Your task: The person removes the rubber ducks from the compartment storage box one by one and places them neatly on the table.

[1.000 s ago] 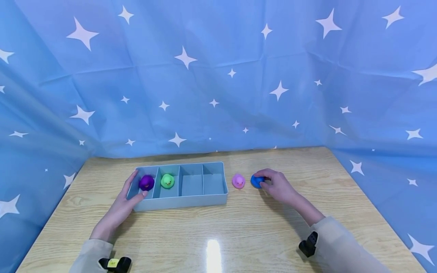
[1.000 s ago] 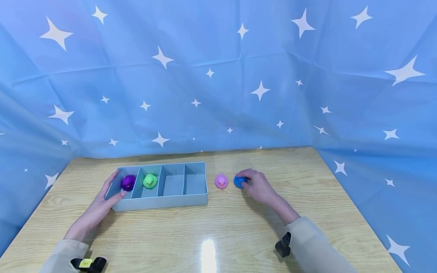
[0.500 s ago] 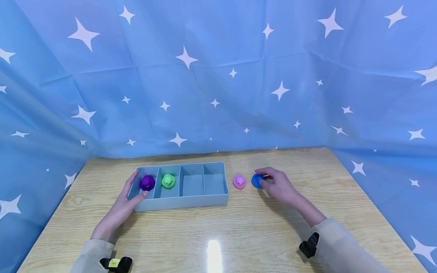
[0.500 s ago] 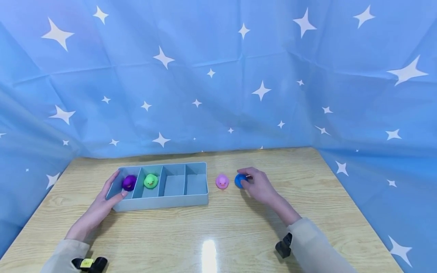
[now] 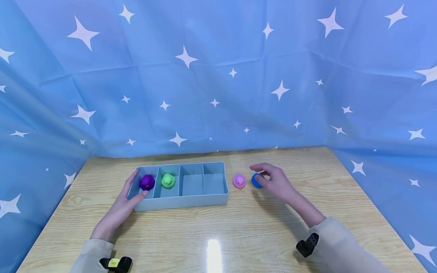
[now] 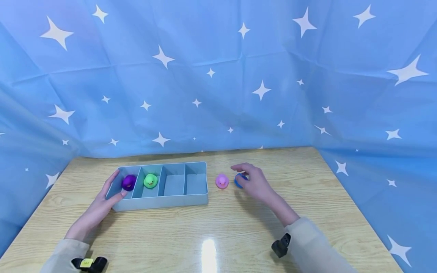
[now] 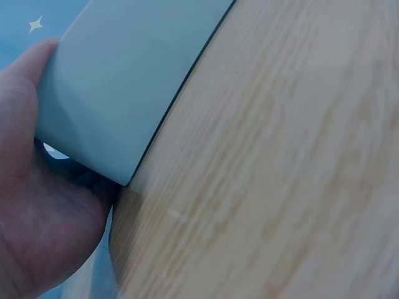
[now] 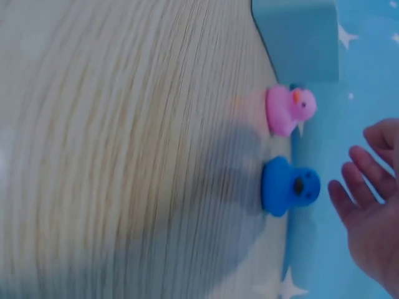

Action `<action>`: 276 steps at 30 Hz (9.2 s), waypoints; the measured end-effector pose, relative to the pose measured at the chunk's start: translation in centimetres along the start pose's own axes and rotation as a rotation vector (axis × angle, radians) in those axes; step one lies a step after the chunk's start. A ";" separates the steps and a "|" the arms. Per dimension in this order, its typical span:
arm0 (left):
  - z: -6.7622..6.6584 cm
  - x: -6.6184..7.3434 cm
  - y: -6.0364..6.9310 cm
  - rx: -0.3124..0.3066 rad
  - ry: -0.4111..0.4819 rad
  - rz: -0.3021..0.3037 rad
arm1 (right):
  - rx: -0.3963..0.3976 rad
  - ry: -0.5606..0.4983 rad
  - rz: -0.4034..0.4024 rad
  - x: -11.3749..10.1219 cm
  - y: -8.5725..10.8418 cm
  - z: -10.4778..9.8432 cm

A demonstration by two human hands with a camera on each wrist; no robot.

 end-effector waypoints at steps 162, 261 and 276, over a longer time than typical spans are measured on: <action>0.1 0.0 -0.2 0.003 0.005 -0.019 | -0.480 0.130 -0.188 -12.9 -12.7 20.2; 0.0 -0.2 0.0 0.011 0.004 -0.034 | -0.440 0.089 -0.258 -13.2 -12.5 20.1; 0.2 -0.3 -0.3 0.010 0.005 -0.050 | -0.312 -0.079 -0.243 -13.0 -11.3 17.0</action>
Point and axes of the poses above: each hand's wrist, its own y-axis away from the middle knuckle, its own z-axis out of the palm, x = y × z, the point moved 6 cm from there along -y, towards the middle knuckle, and after that the axes turned 7 degrees about -z, right-handed, at the moved point
